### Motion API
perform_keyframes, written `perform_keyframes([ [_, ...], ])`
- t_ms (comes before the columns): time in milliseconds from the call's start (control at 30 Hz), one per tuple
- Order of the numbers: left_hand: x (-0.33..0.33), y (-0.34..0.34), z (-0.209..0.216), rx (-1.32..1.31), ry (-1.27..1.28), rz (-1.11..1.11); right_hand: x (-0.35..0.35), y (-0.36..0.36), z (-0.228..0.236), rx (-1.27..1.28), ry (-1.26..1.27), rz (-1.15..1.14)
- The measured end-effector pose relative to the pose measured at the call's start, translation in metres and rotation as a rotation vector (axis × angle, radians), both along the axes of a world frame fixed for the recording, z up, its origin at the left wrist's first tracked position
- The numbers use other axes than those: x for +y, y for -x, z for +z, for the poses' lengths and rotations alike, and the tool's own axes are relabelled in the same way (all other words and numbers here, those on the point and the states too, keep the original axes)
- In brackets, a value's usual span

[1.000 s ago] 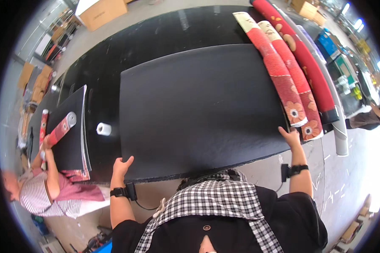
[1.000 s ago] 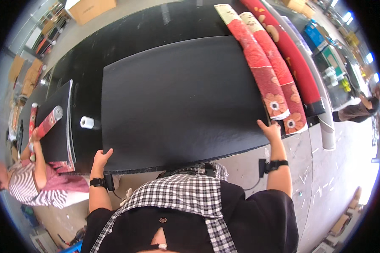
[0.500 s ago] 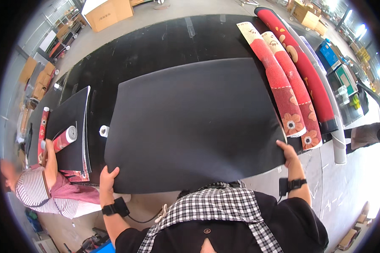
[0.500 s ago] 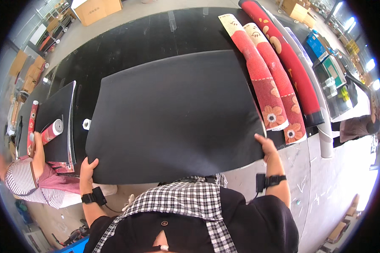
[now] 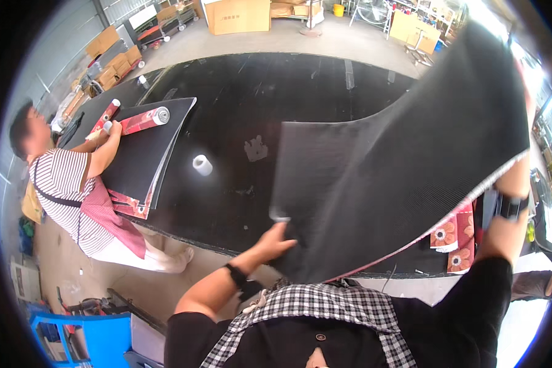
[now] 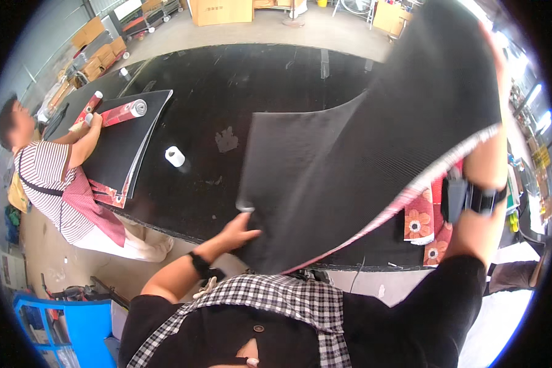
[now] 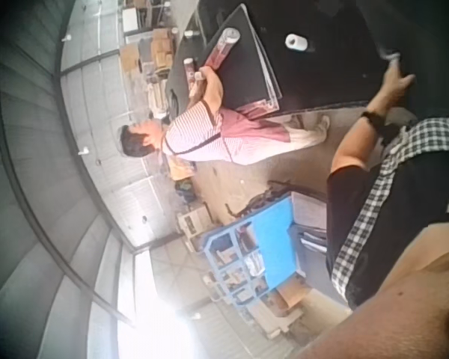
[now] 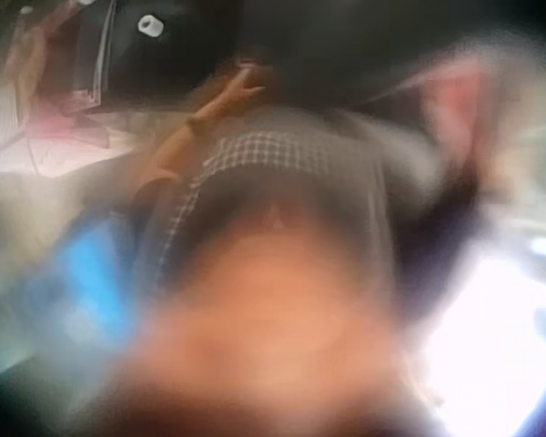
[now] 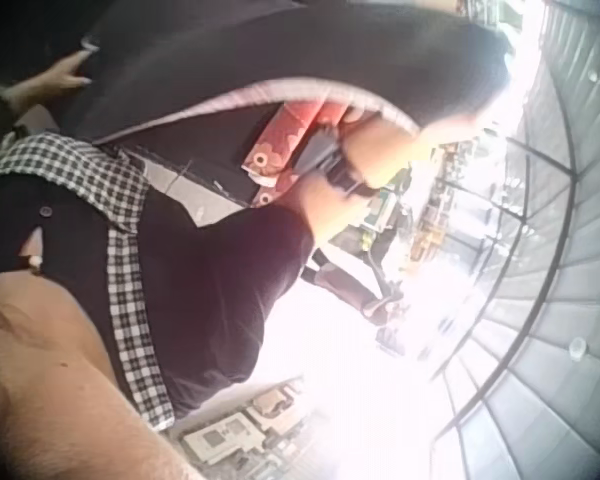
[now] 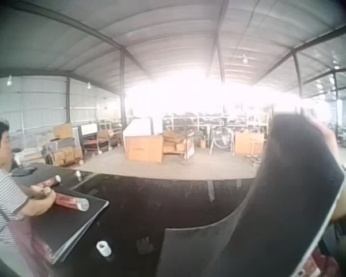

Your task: Rolling up printed floor mats and securing them with tape.

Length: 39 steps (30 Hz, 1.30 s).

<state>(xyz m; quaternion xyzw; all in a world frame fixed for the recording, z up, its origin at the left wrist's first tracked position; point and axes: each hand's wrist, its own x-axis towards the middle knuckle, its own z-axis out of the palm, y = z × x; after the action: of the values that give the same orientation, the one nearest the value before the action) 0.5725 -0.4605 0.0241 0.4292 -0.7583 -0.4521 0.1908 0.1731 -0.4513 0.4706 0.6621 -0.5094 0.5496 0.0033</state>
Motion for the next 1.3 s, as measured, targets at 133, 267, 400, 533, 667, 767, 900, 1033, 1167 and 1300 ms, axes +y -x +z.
perform_keyframes([
  [133,0.001,0.137,0.054,0.272,-0.651,-0.325,-0.073,-0.174,0.029,-0.668,-0.228,0.800],
  [267,0.000,0.129,0.058,0.460,-0.928,-0.551,-0.138,-0.269,-0.070,0.186,-0.519,0.941],
  [400,0.006,0.044,0.031,0.536,-1.115,-0.289,-0.125,-0.252,-0.198,0.250,-0.901,1.129],
  [533,0.048,-0.043,0.001,0.978,-1.292,0.138,-0.046,-0.091,-0.275,0.368,-0.759,0.628],
  [667,0.032,-0.089,0.003,1.185,-1.136,0.678,0.065,0.012,-0.346,0.466,-0.814,-0.255],
  [767,-0.015,-0.078,0.017,1.166,-0.952,1.034,0.127,0.025,-0.373,0.394,-0.926,-0.640],
  [900,-0.063,-0.094,-0.021,0.558,-0.716,1.209,0.144,0.015,-0.385,-0.067,-1.295,-0.860],
  [1033,-0.061,-0.060,0.046,0.768,-0.306,0.977,0.179,0.039,-0.459,-0.641,-0.842,-0.611],
  [1167,-0.050,-0.142,0.017,0.651,-0.369,1.061,0.179,0.028,-0.431,-1.655,-0.719,-0.402],
  [1300,-0.043,-0.238,-0.075,0.507,-0.596,1.223,0.158,-0.003,-0.408,-1.788,-0.594,-0.304],
])
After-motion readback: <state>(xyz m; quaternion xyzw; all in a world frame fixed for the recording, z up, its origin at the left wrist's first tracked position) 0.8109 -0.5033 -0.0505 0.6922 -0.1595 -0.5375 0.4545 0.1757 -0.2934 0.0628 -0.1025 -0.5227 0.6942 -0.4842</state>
